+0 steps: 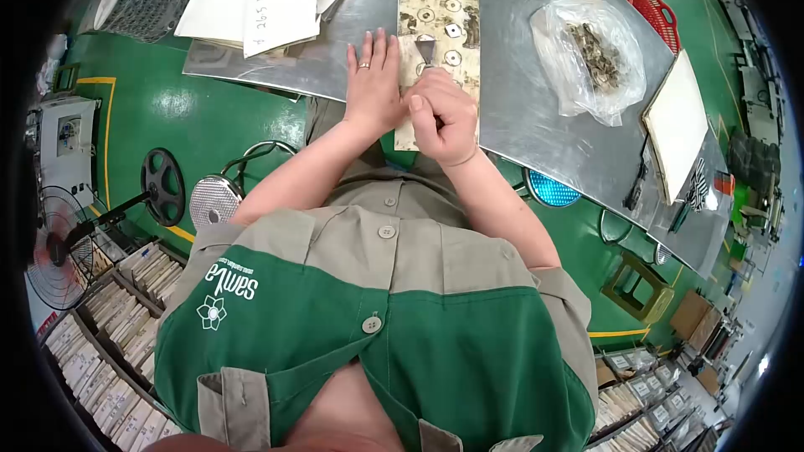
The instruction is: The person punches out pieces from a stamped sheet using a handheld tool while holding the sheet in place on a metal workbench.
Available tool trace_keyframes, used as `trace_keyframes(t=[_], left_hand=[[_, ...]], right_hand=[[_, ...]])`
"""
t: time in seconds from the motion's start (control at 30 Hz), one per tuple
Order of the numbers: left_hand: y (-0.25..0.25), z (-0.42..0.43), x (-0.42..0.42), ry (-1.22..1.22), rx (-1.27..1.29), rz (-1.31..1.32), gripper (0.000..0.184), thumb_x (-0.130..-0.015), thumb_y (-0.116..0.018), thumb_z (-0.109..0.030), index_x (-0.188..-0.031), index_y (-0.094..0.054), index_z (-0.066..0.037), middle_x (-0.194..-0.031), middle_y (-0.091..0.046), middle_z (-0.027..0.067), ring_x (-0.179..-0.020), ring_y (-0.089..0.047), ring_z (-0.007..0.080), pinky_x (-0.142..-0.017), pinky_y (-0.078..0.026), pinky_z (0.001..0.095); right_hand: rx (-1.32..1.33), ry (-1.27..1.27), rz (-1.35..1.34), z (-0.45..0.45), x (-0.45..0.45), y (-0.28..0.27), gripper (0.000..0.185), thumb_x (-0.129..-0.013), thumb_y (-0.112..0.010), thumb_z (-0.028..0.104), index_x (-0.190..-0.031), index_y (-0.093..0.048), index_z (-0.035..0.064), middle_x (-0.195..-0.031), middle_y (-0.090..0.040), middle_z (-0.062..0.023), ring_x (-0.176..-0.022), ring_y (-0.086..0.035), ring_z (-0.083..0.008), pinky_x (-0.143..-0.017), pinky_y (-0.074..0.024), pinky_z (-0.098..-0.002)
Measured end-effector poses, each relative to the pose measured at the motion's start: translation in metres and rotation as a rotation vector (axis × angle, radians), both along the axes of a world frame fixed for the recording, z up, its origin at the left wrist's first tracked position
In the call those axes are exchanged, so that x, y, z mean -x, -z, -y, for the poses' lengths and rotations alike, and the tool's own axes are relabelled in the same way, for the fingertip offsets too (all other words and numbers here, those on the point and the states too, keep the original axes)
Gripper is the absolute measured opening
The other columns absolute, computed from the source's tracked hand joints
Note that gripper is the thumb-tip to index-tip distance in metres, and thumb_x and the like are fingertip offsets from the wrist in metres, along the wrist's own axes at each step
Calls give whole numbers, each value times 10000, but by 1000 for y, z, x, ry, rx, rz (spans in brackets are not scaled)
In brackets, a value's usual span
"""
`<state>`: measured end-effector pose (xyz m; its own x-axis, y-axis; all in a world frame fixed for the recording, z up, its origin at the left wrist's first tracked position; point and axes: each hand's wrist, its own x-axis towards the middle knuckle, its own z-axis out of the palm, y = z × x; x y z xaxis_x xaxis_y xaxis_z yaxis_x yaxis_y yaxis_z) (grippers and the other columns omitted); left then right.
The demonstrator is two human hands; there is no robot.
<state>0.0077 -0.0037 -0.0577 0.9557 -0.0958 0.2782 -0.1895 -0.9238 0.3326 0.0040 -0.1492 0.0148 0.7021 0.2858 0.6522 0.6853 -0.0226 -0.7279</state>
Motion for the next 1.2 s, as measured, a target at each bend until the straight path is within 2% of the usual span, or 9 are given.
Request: trace_keyframes(t=[0.23, 0.4, 0.53, 0.7, 0.77, 0.83, 0.9, 0.97, 1.2], left_hand=[[-2, 1, 1, -2, 11, -7, 948, -937, -539, -620, -1500, -338, 116, -1575, -327, 315, -1506, -245, 444, -1230, -50, 612], [1, 3, 0, -13, 21, 2, 955, -934, -539, -636, -1492, -352, 116, -1568, -338, 316, -1506, -246, 444, -1228, -63, 615], [2, 3, 0, -11, 36, 13, 956, -921, -563, -628, -1488, -359, 115, -1564, -345, 318, -1502, -253, 450, -1228, -66, 614], [4, 3, -1, -15, 10, -8, 947, -917, -585, -607, -1495, -351, 105, -1565, -344, 314, -1501, -256, 449, -1231, -70, 608], [3, 4, 0, -10, 8, -9, 944, -917, -587, -604, -1495, -352, 105, -1565, -344, 312, -1500, -258, 447, -1231, -72, 608], [1, 1, 0, -9, -1, -10, 938, -917, -592, -598, -1494, -354, 103, -1565, -345, 310, -1499, -264, 442, -1230, -78, 607], [0, 0, -1, -17, -13, 2, 939, -918, -586, -606, -1491, -361, 103, -1559, -353, 311, -1497, -268, 443, -1227, -82, 611], [1, 2, 0, -11, -13, -9, 943, -920, -575, -617, -1490, -363, 104, -1560, -351, 311, -1501, -259, 441, -1227, -77, 614], [-2, 2, -1, -24, 11, -16, 937, -934, -548, -616, -1495, -351, 108, -1570, -338, 307, -1504, -247, 442, -1230, -62, 612]], right_hand=[[-18, 68, -90, 0, 9, -17, 296, -938, -480, 20, -649, -530, -17, -618, -541, -82, -578, -499, -206, -777, -518, -412], [-75, 71, -24, 3, 6, -10, 289, -917, -454, 4, -631, -493, -12, -601, -502, -85, -568, -487, -208, -724, -509, -408], [-50, 87, -44, 3, 7, -12, 272, -908, -468, 0, -639, -500, -22, -614, -512, -98, -575, -500, -230, -748, -522, -428], [63, -2, 116, 5, 1, 4, 230, -904, -497, -22, -681, -551, -45, -652, -543, -119, -633, -542, -250, -772, -523, -423], [29, 5, 71, 6, 3, -2, 228, -906, -506, -25, -683, -550, -50, -655, -549, -120, -658, -556, -246, -772, -522, -420], [-2, 42, -55, 8, 8, -9, 215, -864, -541, -55, -654, -575, -21, -681, -635, -122, -693, -638, -268, -739, -517, -374], [-11, 50, -25, 5, 6, -6, 234, -874, -533, -49, -646, -581, -18, -688, -648, -118, -671, -620, -265, -737, -516, -370], [8, 36, -28, 6, 1, -4, 245, -916, -509, -14, -679, -557, -48, -656, -564, -109, -616, -544, -244, -775, -524, -416], [35, 71, 60, 7, 10, 2, 206, -867, -539, -46, -663, -561, -37, -661, -563, -125, -632, -564, -284, -772, -521, -402]])
